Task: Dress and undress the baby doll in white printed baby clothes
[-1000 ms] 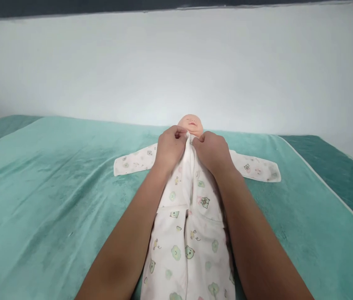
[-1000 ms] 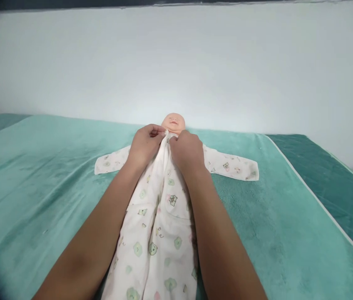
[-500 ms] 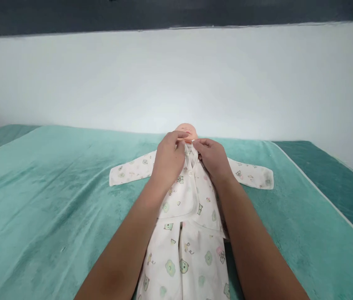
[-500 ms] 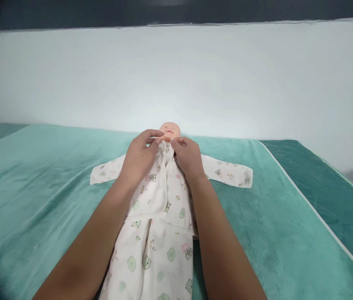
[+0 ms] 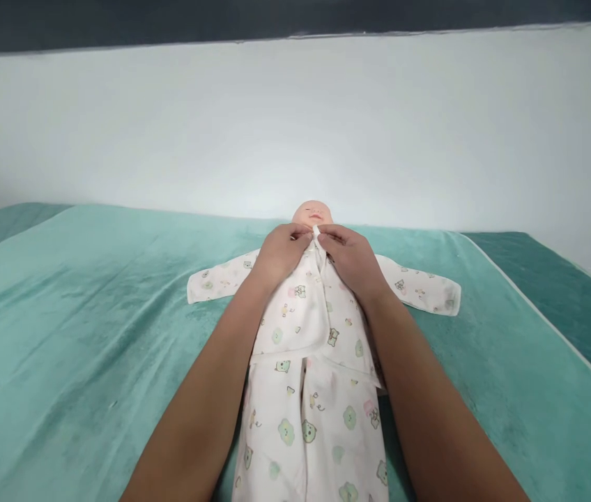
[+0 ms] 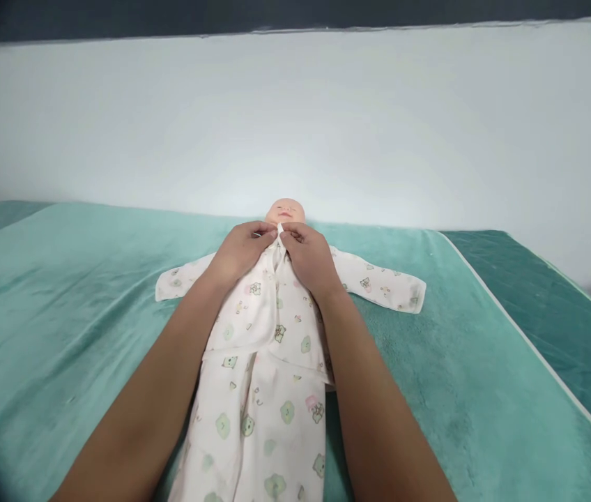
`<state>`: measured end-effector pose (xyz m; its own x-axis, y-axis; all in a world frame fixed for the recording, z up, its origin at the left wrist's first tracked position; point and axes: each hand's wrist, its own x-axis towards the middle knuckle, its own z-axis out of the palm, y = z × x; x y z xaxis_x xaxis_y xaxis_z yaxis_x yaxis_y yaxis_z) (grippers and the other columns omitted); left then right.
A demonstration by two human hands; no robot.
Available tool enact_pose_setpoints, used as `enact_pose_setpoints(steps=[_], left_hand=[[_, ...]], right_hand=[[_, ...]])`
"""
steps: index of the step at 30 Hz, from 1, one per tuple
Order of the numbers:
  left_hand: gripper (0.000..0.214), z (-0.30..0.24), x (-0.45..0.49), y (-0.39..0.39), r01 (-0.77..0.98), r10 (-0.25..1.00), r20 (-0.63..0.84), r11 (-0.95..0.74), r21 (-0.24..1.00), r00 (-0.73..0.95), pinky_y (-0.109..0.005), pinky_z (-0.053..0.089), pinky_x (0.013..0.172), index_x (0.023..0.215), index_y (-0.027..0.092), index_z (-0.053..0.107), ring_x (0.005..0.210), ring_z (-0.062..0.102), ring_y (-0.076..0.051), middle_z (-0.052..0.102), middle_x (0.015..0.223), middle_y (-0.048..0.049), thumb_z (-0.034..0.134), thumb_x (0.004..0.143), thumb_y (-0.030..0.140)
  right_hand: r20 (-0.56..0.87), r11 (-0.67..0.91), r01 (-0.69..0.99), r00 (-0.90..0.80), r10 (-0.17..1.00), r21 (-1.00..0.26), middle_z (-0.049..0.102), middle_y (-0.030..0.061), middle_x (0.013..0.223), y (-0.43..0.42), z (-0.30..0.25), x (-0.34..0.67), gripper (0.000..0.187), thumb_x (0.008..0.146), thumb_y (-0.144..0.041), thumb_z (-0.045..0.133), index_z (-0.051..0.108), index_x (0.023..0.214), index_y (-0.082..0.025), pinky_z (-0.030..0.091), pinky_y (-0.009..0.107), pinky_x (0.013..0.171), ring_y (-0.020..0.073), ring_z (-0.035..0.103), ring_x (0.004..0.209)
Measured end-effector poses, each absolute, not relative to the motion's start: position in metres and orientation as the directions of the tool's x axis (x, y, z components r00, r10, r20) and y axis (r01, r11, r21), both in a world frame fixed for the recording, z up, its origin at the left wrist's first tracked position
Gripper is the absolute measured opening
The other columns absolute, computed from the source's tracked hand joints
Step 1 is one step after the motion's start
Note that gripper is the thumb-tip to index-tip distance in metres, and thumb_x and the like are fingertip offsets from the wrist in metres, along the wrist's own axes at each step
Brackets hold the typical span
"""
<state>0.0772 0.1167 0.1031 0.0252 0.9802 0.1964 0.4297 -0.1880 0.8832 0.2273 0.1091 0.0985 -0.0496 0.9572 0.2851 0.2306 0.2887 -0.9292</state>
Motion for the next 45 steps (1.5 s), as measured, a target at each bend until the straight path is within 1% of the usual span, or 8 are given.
enact_pose_setpoints(steps=[3, 10, 15, 22, 27, 35, 40, 45], left_hand=[[0.012, 0.1, 0.077, 0.125, 0.345, 0.986, 0.166, -0.158, 0.925, 0.008, -0.028, 0.046, 0.074, 0.084, 0.018, 0.071, 0.081, 0.064, -0.017, 0.074, 0.092, -0.0045, 0.064, 0.083, 0.028], [0.005, 0.099, 0.078, 0.126, 0.103, 0.988, 0.155, -0.151, 0.983, -0.028, -0.027, 0.046, 0.069, 0.076, 0.017, 0.07, 0.068, 0.06, -0.013, 0.071, 0.077, -0.003, 0.072, 0.075, 0.021], [0.008, 0.101, 0.078, 0.123, -0.007, 0.994, 0.104, -0.104, 0.995, -0.036, -0.029, 0.05, 0.074, 0.079, 0.016, 0.069, 0.071, 0.063, -0.013, 0.073, 0.085, -0.0053, 0.073, 0.073, 0.019], [0.015, 0.105, 0.079, 0.117, 0.082, 0.996, 0.088, -0.085, 0.993, -0.029, -0.03, 0.051, 0.073, 0.088, 0.017, 0.066, 0.077, 0.067, -0.016, 0.073, 0.09, -0.0063, 0.071, 0.077, 0.026], [0.018, 0.105, 0.083, 0.116, 0.233, 0.992, 0.115, -0.1, 0.967, -0.049, -0.029, 0.048, 0.069, 0.09, 0.019, 0.066, 0.076, 0.065, -0.016, 0.071, 0.088, -0.0044, 0.07, 0.077, 0.03], [0.019, 0.103, 0.083, 0.118, 0.277, 0.99, 0.118, -0.093, 0.956, -0.074, -0.028, 0.042, 0.062, 0.091, 0.022, 0.067, 0.065, 0.058, -0.013, 0.069, 0.083, -0.002, 0.064, 0.072, 0.019], [0.024, 0.102, 0.082, 0.117, 0.218, 0.99, 0.125, -0.107, 0.97, -0.071, -0.026, 0.038, 0.056, 0.094, 0.024, 0.068, 0.057, 0.051, -0.011, 0.065, 0.075, 0.0011, 0.063, 0.072, 0.017], [0.02, 0.101, 0.082, 0.116, 0.205, 0.988, 0.135, -0.116, 0.972, -0.079, -0.026, 0.04, 0.057, 0.089, 0.022, 0.071, 0.061, 0.055, -0.012, 0.067, 0.075, -0.0001, 0.065, 0.07, 0.019]], right_hand=[[0.264, 0.266, 0.255, -0.044, 0.964, -0.929, 0.076, 0.0039, 0.104, 0.109, 0.098, 0.227, 0.025, 0.084, -0.029, 0.06, 0.076, 0.1, -0.02, 0.048, 0.035, 0.091, 0.0196, 0.066, 0.096], [0.257, 0.259, 0.218, -0.037, 0.966, -0.941, 0.076, 0.0039, 0.105, 0.106, 0.098, 0.227, 0.028, 0.083, -0.032, 0.062, 0.076, 0.104, -0.02, 0.049, 0.033, 0.089, 0.0189, 0.066, 0.097], [0.251, 0.253, 0.262, -0.044, 0.967, -0.931, 0.075, 0.0028, 0.097, 0.106, 0.1, 0.227, 0.025, 0.082, -0.03, 0.062, 0.076, 0.1, -0.02, 0.048, 0.032, 0.085, 0.0187, 0.066, 0.092], [0.247, 0.265, 0.364, -0.096, 0.964, -0.893, 0.069, -0.0014, 0.08, 0.106, 0.101, 0.226, 0.025, 0.079, -0.023, 0.058, 0.073, 0.099, -0.021, 0.044, 0.029, 0.072, 0.0148, 0.059, 0.071], [0.237, 0.264, 0.455, -0.117, 0.964, -0.85, 0.069, -0.0019, 0.079, 0.104, 0.103, 0.226, 0.026, 0.079, -0.023, 0.054, 0.072, 0.098, -0.023, 0.042, 0.029, 0.068, 0.0156, 0.058, 0.07], [0.191, 0.214, 0.41, -0.098, 0.977, -0.887, 0.069, -0.0006, 0.082, 0.103, 0.104, 0.227, 0.025, 0.077, -0.024, 0.057, 0.073, 0.096, -0.023, 0.043, 0.028, 0.064, 0.0151, 0.058, 0.069], [0.172, 0.187, 0.355, -0.075, 0.982, -0.916, 0.073, 0.0008, 0.085, 0.106, 0.101, 0.228, 0.022, 0.077, -0.027, 0.062, 0.072, 0.095, -0.022, 0.045, 0.029, 0.07, 0.0172, 0.063, 0.077], [0.206, 0.191, 0.33, 0.011, 0.979, -0.924, 0.074, 0.0011, 0.086, 0.107, 0.099, 0.227, 0.016, 0.08, -0.032, 0.06, 0.071, 0.086, -0.022, 0.045, 0.031, 0.075, 0.0187, 0.064, 0.082]])
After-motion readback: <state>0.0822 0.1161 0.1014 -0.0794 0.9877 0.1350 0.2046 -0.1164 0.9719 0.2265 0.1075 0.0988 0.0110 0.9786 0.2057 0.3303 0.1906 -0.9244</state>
